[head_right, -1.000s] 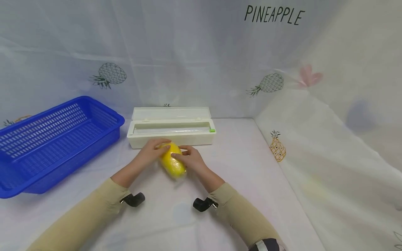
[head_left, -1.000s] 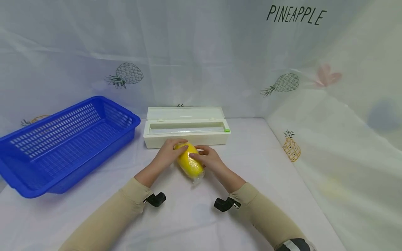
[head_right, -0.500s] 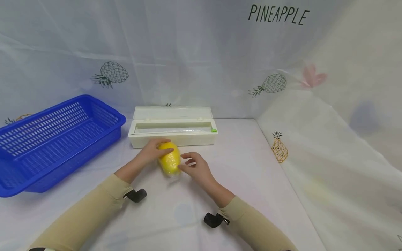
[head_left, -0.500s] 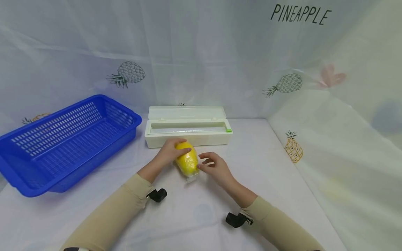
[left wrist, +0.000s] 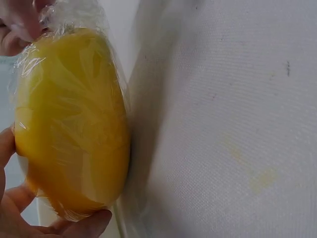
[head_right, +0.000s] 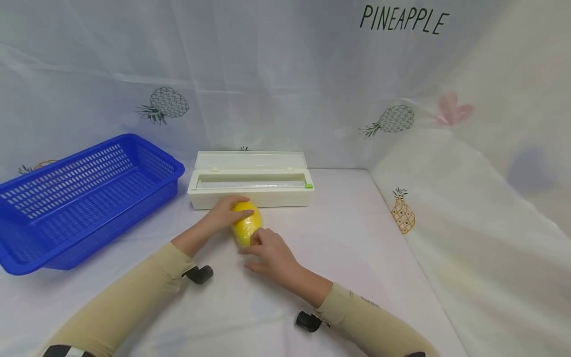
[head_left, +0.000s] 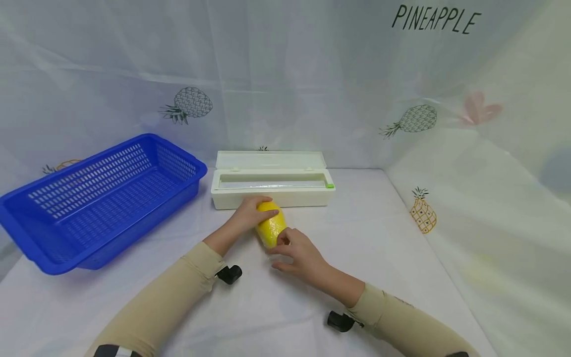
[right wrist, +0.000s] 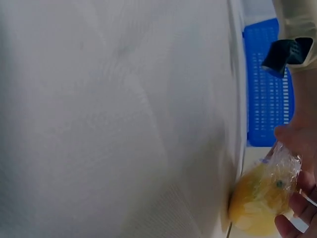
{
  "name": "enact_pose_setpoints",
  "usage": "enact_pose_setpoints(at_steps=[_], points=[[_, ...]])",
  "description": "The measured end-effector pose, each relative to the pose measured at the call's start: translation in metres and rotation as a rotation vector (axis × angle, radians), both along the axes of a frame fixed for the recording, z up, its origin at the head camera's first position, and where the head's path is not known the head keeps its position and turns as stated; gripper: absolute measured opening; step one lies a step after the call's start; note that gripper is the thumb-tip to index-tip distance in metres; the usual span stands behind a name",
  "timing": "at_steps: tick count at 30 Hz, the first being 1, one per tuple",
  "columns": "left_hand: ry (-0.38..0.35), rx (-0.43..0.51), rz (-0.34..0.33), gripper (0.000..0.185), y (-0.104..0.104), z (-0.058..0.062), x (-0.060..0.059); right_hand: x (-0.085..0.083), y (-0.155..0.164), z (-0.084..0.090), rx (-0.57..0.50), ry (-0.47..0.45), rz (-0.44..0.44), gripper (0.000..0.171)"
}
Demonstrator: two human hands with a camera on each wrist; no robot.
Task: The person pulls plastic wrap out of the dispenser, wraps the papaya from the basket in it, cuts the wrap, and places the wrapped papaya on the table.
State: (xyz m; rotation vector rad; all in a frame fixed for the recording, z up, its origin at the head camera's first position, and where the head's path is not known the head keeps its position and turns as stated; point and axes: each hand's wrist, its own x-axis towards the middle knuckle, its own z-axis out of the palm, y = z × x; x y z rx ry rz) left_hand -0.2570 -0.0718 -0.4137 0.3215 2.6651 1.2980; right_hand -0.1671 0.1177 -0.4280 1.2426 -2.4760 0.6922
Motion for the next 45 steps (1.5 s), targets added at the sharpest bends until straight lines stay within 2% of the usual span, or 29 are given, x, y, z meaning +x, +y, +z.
enact_pose_setpoints(at_steps=[3, 7, 13, 16, 18, 21, 24, 29, 32, 35, 39, 45], points=[[-0.013, 0.003, 0.002, 0.053, 0.001, -0.001, -0.001, -0.001, -0.002, 0.000, 0.046, 0.003, -0.025, 0.018], [-0.027, 0.015, 0.000, 0.052, 0.001, -0.003, -0.004, 0.000, 0.005, 0.000, 0.056, 0.025, -0.022, 0.013], [-0.033, 0.026, -0.009, 0.052, 0.001, -0.002, -0.006, 0.000, 0.021, 0.000, 0.056, 0.099, 0.101, 0.014], [-0.039, 0.028, -0.012, 0.051, 0.000, -0.002, -0.007, -0.001, 0.028, 0.002, 0.080, 0.086, 0.159, 0.013], [-0.047, 0.032, -0.015, 0.051, 0.000, -0.002, -0.008, -0.002, 0.032, 0.001, 0.045, 0.050, 0.171, 0.015], [-0.062, 0.040, -0.026, 0.051, -0.001, -0.003, -0.010, 0.000, 0.036, -0.003, -0.063, 0.017, 0.131, 0.022], [-0.072, 0.052, -0.033, 0.050, -0.003, -0.003, -0.010, 0.003, 0.034, -0.009, -0.146, 0.064, 0.041, 0.032], [-0.085, 0.077, -0.036, 0.050, -0.007, -0.004, -0.013, 0.005, 0.019, -0.017, -0.136, 0.168, -0.106, 0.041], [-0.084, 0.077, -0.033, 0.050, -0.010, -0.006, -0.014, 0.003, 0.010, -0.021, -0.117, 0.183, -0.158, 0.036], [-0.090, 0.078, -0.028, 0.050, -0.013, -0.006, -0.013, 0.001, 0.006, -0.024, -0.105, 0.175, -0.175, 0.028], [-0.113, 0.084, -0.029, 0.051, -0.015, -0.006, -0.012, 0.003, 0.012, -0.023, -0.113, 0.179, -0.130, 0.026], [-0.104, 0.076, -0.026, 0.051, -0.014, -0.003, -0.010, 0.004, 0.028, -0.015, -0.126, 0.204, 0.015, 0.026]])
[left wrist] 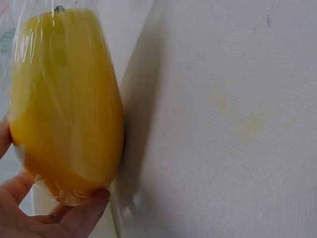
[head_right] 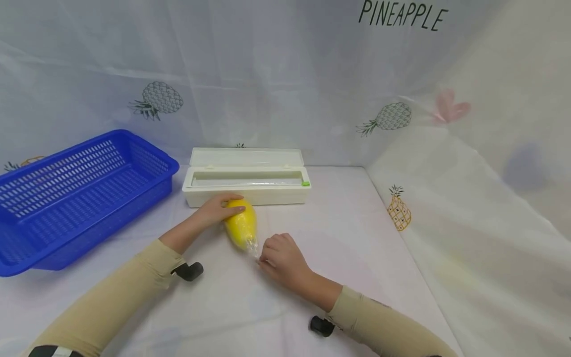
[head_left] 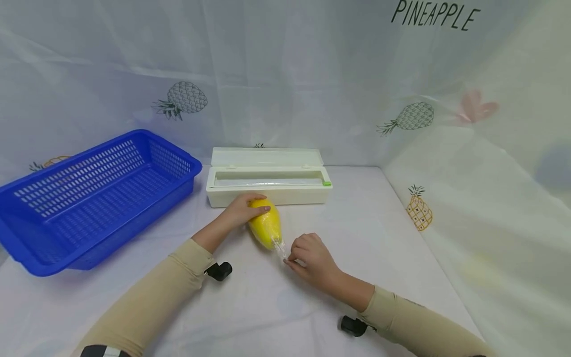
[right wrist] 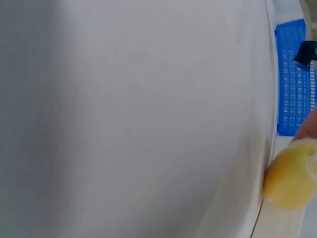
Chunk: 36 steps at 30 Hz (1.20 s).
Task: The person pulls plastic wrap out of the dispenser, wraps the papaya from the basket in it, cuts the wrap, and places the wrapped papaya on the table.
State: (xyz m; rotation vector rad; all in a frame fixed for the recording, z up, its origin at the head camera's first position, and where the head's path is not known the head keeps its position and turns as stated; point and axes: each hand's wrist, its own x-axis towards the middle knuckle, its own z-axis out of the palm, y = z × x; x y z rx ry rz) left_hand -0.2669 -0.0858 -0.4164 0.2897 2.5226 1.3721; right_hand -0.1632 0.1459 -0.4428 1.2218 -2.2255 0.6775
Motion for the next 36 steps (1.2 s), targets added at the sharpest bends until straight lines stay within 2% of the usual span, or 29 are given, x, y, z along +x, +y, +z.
enact_pose_setpoints(at_steps=[2, 4, 7, 12, 15, 19, 23, 27, 32, 36], points=[[-0.005, 0.000, 0.008, 0.051, -0.001, 0.001, 0.001, 0.000, 0.003, 0.003, 0.010, 0.007, 0.035, 0.027], [-0.012, 0.003, 0.015, 0.051, -0.002, 0.002, 0.001, 0.000, 0.004, 0.006, 0.021, 0.010, 0.034, 0.027], [-0.017, 0.009, 0.015, 0.052, -0.002, 0.002, 0.001, 0.001, 0.004, 0.009, 0.040, 0.018, -0.038, 0.028], [-0.022, 0.019, 0.030, 0.052, -0.002, 0.001, 0.001, 0.002, -0.007, 0.011, 0.045, 0.033, -0.181, 0.041], [-0.019, 0.026, 0.038, 0.052, -0.001, 0.001, 0.000, 0.002, -0.016, 0.012, 0.035, 0.033, -0.213, 0.031], [-0.014, 0.038, 0.040, 0.052, 0.001, 0.000, 0.000, -0.001, -0.025, 0.014, 0.010, 0.053, -0.187, 0.017], [-0.011, 0.045, 0.038, 0.051, 0.004, 0.000, 0.001, -0.002, -0.029, 0.018, 0.016, 0.068, -0.103, 0.019], [0.003, 0.039, 0.021, 0.050, 0.006, 0.001, 0.001, 0.000, -0.029, 0.023, 0.044, 0.015, -0.057, 0.023], [0.002, 0.024, 0.016, 0.051, 0.006, 0.002, 0.002, 0.004, -0.025, 0.026, 0.070, -0.012, -0.091, 0.024], [-0.004, 0.020, 0.017, 0.050, 0.007, 0.002, 0.002, 0.002, -0.022, 0.022, 0.060, -0.023, -0.143, 0.037]])
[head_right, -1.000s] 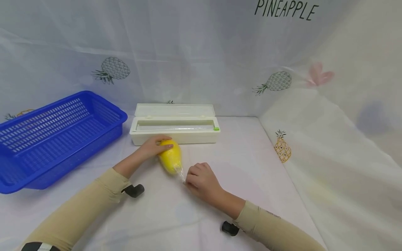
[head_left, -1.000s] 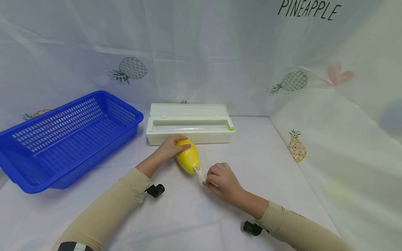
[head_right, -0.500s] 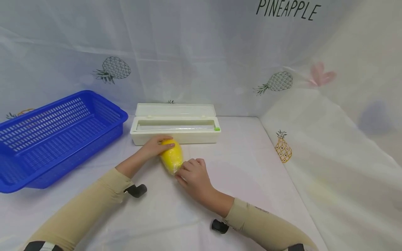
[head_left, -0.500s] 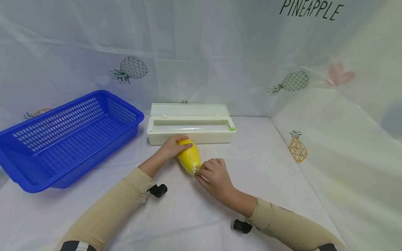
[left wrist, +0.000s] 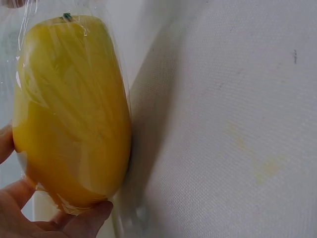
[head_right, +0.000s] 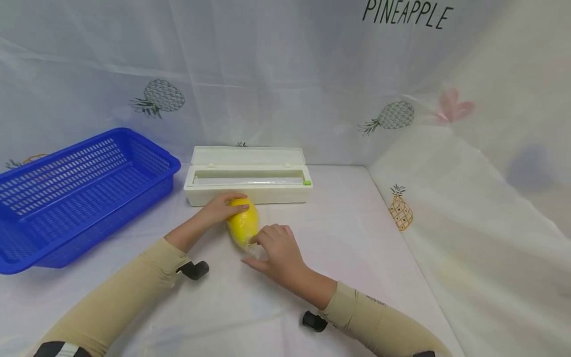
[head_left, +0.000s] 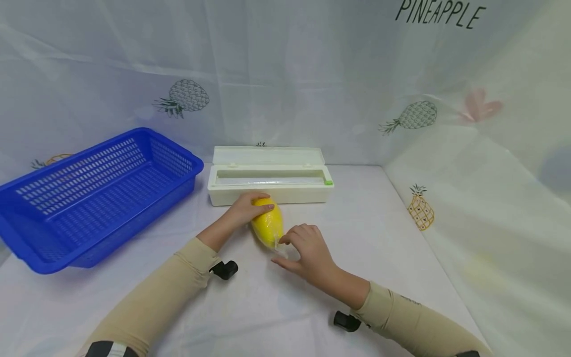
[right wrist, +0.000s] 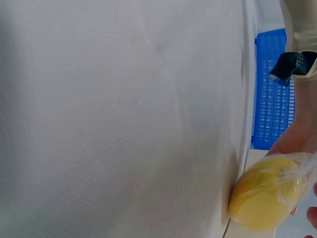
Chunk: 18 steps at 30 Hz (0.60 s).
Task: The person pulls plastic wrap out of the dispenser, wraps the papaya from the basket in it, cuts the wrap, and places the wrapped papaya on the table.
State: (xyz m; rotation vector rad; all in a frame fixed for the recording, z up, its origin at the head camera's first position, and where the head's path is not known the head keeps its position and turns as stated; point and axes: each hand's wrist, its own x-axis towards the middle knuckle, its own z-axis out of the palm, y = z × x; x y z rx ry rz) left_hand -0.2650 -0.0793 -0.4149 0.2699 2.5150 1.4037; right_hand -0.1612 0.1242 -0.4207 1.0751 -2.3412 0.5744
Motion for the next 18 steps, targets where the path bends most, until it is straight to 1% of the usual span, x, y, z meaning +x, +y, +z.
enact_pose_setpoints(at_steps=[1, 3, 6, 10, 15, 18], points=[[-0.002, 0.003, 0.000, 0.050, 0.000, 0.000, 0.000, -0.001, 0.000, -0.001, 0.002, 0.002, -0.004, 0.037], [-0.006, 0.008, 0.001, 0.050, 0.001, 0.000, 0.000, -0.003, -0.001, -0.004, 0.013, 0.004, 0.005, 0.033], [-0.007, 0.019, 0.002, 0.050, 0.001, 0.000, 0.001, -0.005, -0.005, -0.005, 0.039, -0.011, 0.049, 0.022], [0.001, 0.017, 0.000, 0.050, 0.003, 0.000, 0.001, -0.008, -0.009, -0.005, 0.074, -0.038, 0.096, 0.019], [0.013, -0.005, -0.015, 0.049, 0.003, 0.000, 0.001, -0.007, -0.010, -0.002, 0.191, -0.049, 0.104, 0.017], [0.023, -0.030, -0.048, 0.052, 0.001, 0.001, 0.002, -0.005, -0.009, 0.000, 0.235, -0.048, 0.104, 0.017]])
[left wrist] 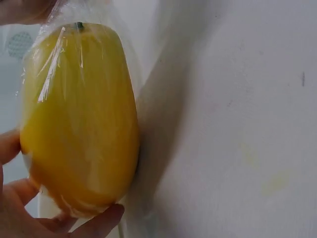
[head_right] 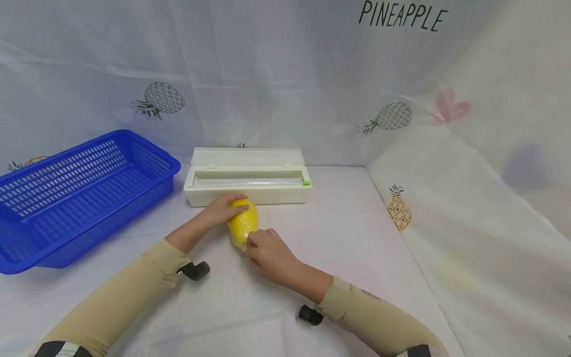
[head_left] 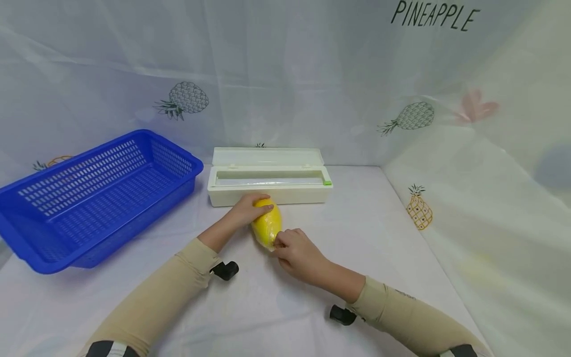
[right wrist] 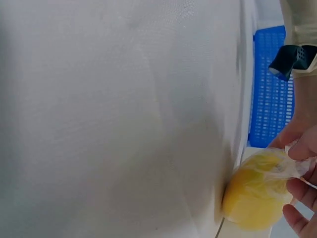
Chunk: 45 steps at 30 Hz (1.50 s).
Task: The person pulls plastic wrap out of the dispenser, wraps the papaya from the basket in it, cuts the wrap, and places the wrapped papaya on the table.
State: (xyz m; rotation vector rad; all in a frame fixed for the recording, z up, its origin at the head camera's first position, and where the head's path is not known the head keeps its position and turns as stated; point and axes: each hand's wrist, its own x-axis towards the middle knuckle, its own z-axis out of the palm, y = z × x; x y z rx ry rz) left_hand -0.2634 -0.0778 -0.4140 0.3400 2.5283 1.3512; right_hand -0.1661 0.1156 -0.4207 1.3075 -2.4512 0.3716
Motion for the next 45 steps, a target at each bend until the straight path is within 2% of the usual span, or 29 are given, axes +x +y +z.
enact_pose_setpoints(at_steps=[4, 7, 10, 17, 22, 27, 30, 34, 41, 45], points=[[-0.014, -0.061, -0.065, 0.071, -0.004, 0.003, 0.002, 0.001, 0.002, 0.000, -0.031, 0.025, 0.007, 0.014], [-0.039, -0.139, -0.112, 0.093, -0.006, 0.005, 0.005, 0.002, 0.005, 0.001, -0.113, 0.054, 0.004, 0.013], [-0.047, -0.198, -0.134, 0.103, -0.005, 0.005, 0.006, 0.003, 0.007, 0.002, -0.183, 0.068, 0.014, 0.014], [-0.052, -0.200, -0.093, 0.101, 0.000, 0.004, 0.008, 0.010, 0.012, 0.002, -0.210, 0.106, -0.001, 0.017], [-0.051, -0.205, -0.069, 0.101, 0.004, 0.005, 0.007, 0.015, 0.012, 0.002, -0.159, 0.171, -0.060, 0.013], [-0.059, -0.205, -0.041, 0.101, 0.006, 0.005, 0.008, 0.011, 0.013, -0.001, -0.148, 0.226, -0.144, 0.023], [-0.066, -0.195, -0.035, 0.100, 0.007, 0.005, 0.008, 0.007, 0.016, -0.002, -0.162, 0.228, -0.137, 0.026], [-0.069, -0.180, -0.031, 0.101, 0.008, 0.006, 0.008, 0.002, 0.017, -0.003, -0.099, 0.250, -0.091, 0.025], [-0.080, -0.168, -0.019, 0.100, 0.009, 0.007, 0.008, -0.003, 0.018, 0.003, 0.088, 0.389, -0.008, 0.019], [-0.083, -0.174, -0.002, 0.099, 0.011, 0.005, 0.007, -0.005, 0.019, 0.005, 0.182, 0.459, 0.078, 0.015]])
